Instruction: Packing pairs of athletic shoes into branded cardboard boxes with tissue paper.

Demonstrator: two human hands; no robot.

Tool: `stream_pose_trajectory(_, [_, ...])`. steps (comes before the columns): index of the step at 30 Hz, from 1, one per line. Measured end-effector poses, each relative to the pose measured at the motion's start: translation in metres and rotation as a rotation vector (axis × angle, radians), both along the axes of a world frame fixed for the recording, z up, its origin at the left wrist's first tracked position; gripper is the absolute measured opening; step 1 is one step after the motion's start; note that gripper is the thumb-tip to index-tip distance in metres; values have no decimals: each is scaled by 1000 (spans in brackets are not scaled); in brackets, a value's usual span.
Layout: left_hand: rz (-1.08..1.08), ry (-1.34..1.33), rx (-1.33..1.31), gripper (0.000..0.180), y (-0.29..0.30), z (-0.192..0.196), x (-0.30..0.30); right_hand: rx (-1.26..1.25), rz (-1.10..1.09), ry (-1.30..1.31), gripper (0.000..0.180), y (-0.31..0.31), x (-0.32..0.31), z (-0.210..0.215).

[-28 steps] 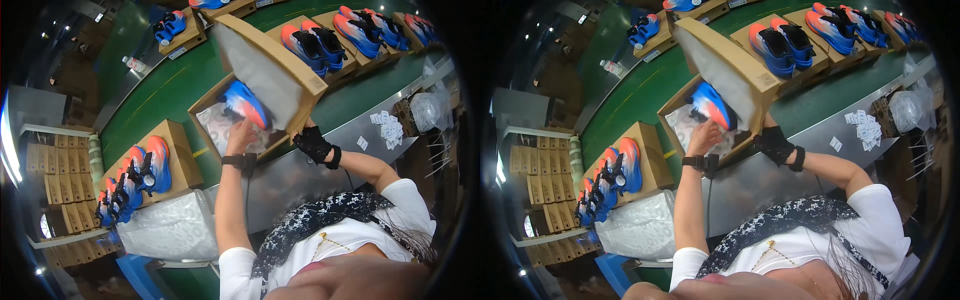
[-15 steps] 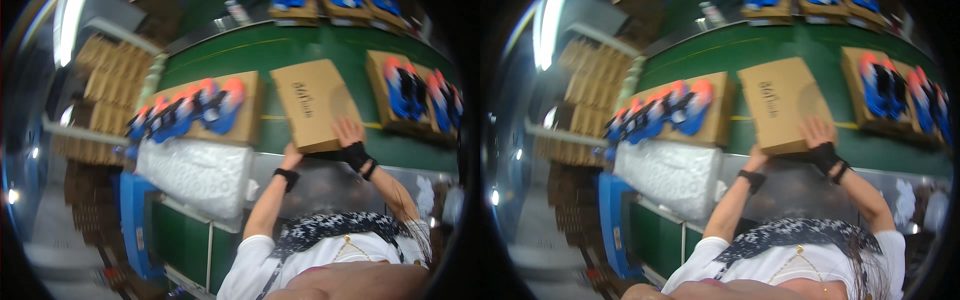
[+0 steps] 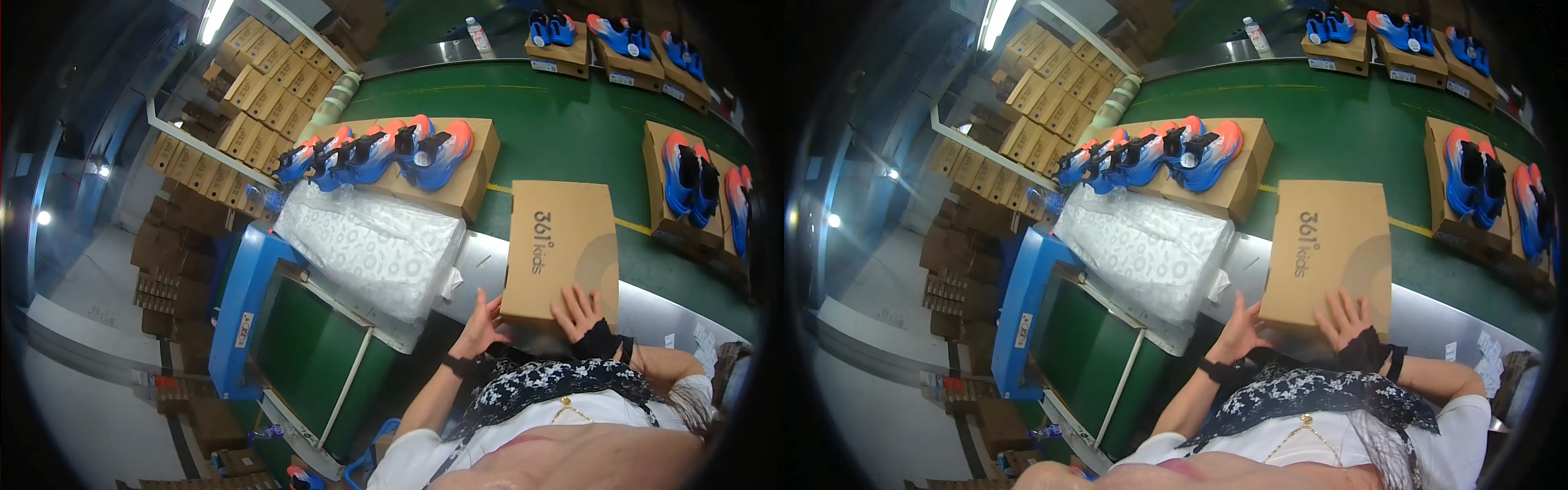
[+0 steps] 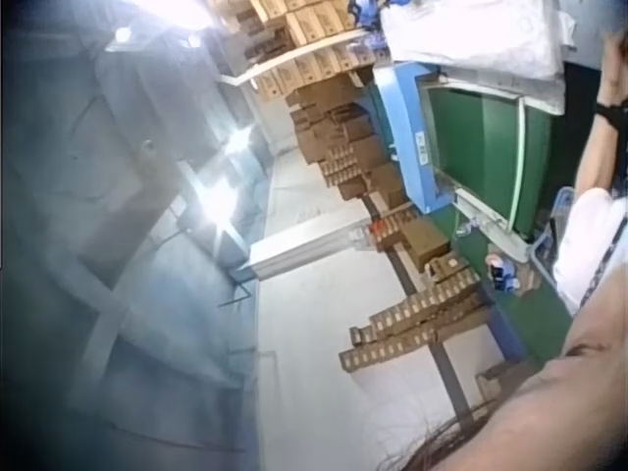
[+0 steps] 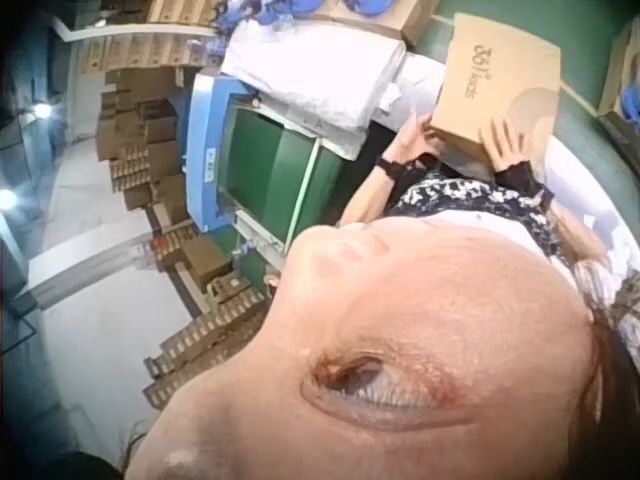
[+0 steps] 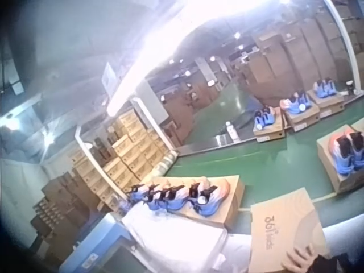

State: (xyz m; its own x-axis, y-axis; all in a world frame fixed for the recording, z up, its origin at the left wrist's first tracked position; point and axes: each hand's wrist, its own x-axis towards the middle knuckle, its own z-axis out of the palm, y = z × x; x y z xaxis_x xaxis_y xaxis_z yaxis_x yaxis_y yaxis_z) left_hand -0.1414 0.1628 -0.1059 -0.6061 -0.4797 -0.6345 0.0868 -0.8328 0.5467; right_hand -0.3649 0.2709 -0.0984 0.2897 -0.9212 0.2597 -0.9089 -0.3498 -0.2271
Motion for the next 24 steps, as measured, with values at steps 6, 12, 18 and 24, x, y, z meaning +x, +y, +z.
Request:
stream_pose_trajectory(6, [175,-440,-447,46,29,6,-3,-165,64,85,49,22,23,-17])
stream_pose_trajectory(12, [98,-391,-672,37,45,-2,18,346,337,-250,57,5,-1,45])
stream_pose_trajectory(18, [201,-386,-581,47,51,-6,42,600,321,-368,51,-20,-36,90])
stream_pose_trajectory(24, [-38,-322,-631,41,26,0,68,246,190,-205,52,-94,-59,57])
